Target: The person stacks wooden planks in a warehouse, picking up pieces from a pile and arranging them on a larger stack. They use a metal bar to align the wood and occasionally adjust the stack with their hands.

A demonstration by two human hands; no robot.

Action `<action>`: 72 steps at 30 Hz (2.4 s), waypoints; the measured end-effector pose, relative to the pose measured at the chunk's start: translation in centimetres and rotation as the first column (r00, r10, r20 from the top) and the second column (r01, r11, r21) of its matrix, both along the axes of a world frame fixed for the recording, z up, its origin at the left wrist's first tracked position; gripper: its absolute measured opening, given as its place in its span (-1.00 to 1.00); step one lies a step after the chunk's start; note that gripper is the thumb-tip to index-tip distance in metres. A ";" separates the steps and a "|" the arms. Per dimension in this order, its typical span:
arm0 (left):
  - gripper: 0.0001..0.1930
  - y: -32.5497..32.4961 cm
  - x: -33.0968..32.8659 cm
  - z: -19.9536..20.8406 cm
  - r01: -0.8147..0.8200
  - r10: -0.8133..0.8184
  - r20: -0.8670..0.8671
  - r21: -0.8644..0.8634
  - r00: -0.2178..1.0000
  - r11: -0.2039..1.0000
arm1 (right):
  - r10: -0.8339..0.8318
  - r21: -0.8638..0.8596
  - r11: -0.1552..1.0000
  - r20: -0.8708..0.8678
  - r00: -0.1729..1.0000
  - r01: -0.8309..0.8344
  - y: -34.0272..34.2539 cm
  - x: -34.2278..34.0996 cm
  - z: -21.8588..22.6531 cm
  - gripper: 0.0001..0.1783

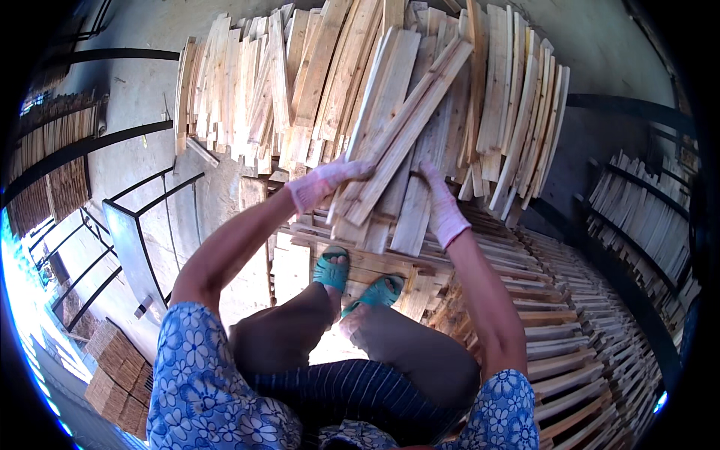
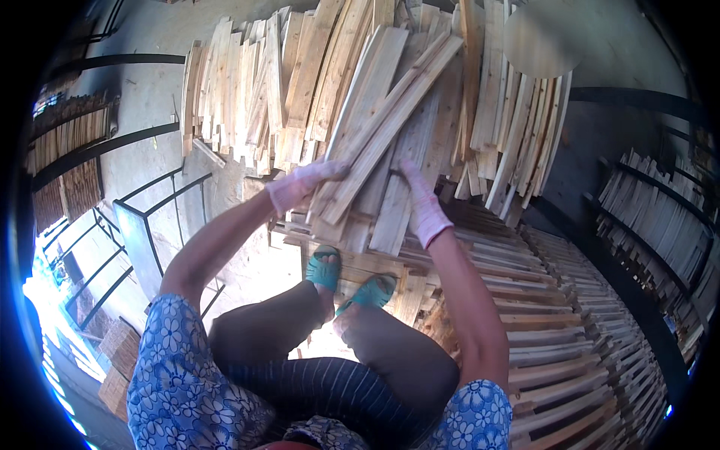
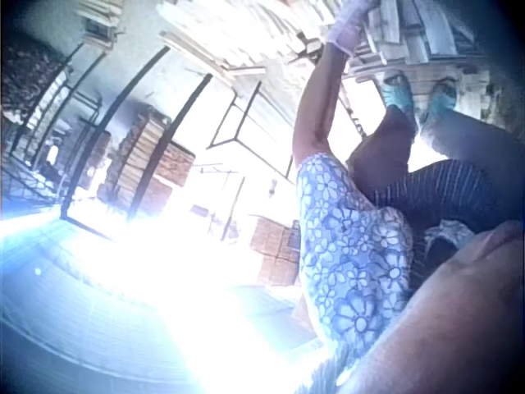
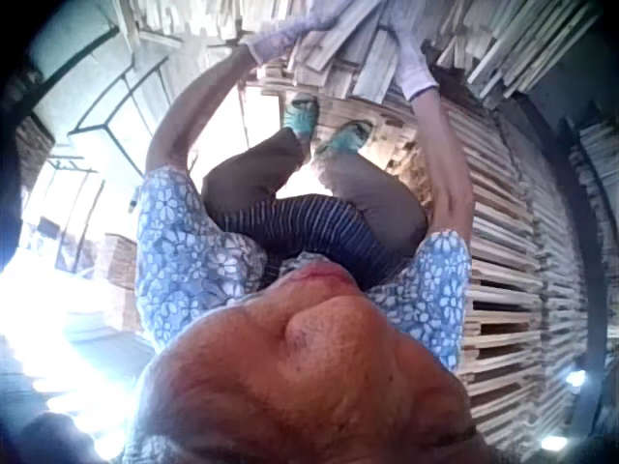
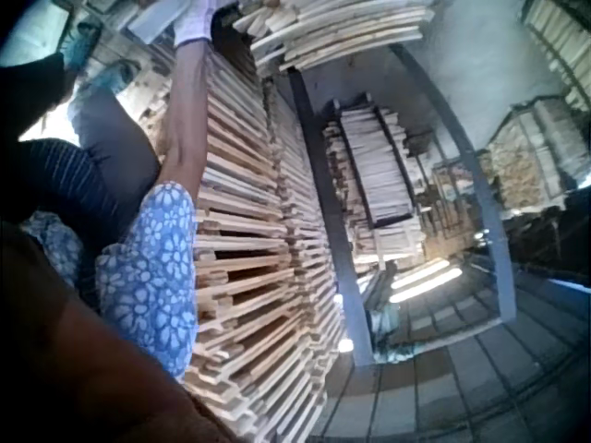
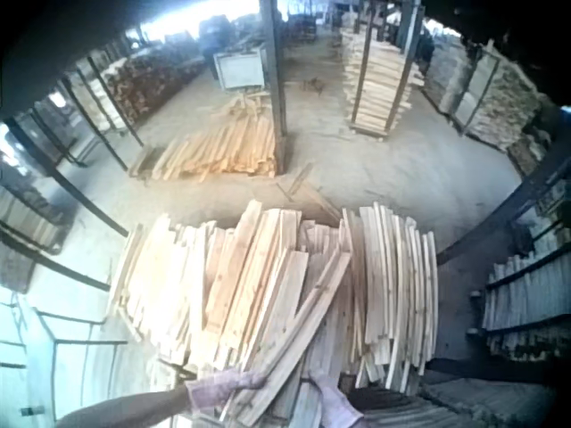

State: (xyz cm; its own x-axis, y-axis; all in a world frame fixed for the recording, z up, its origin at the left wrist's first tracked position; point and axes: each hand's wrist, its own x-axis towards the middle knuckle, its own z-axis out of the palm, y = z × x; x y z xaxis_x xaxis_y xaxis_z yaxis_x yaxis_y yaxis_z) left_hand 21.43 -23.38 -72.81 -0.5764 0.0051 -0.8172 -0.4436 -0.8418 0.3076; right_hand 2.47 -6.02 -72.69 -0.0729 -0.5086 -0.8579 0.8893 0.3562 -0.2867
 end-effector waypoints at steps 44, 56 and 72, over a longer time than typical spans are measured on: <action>-0.37 7.0 6.6 13.3 -0.339 0.301 0.219 0.165 0.928 0.926 | 0.160 0.062 0.981 0.302 0.940 -0.186 -1.9 4.2 13.4 -0.43; -0.06 11.3 9.6 21.9 -0.311 0.294 0.270 0.022 0.917 0.950 | 0.058 -0.023 0.998 0.234 0.971 -0.054 5.1 9.9 21.3 -0.34; 0.37 6.7 8.5 62.3 -0.070 0.009 -0.128 -0.483 0.992 0.873 | -0.071 -0.274 0.956 -0.568 0.820 -0.107 8.6 12.9 60.9 0.04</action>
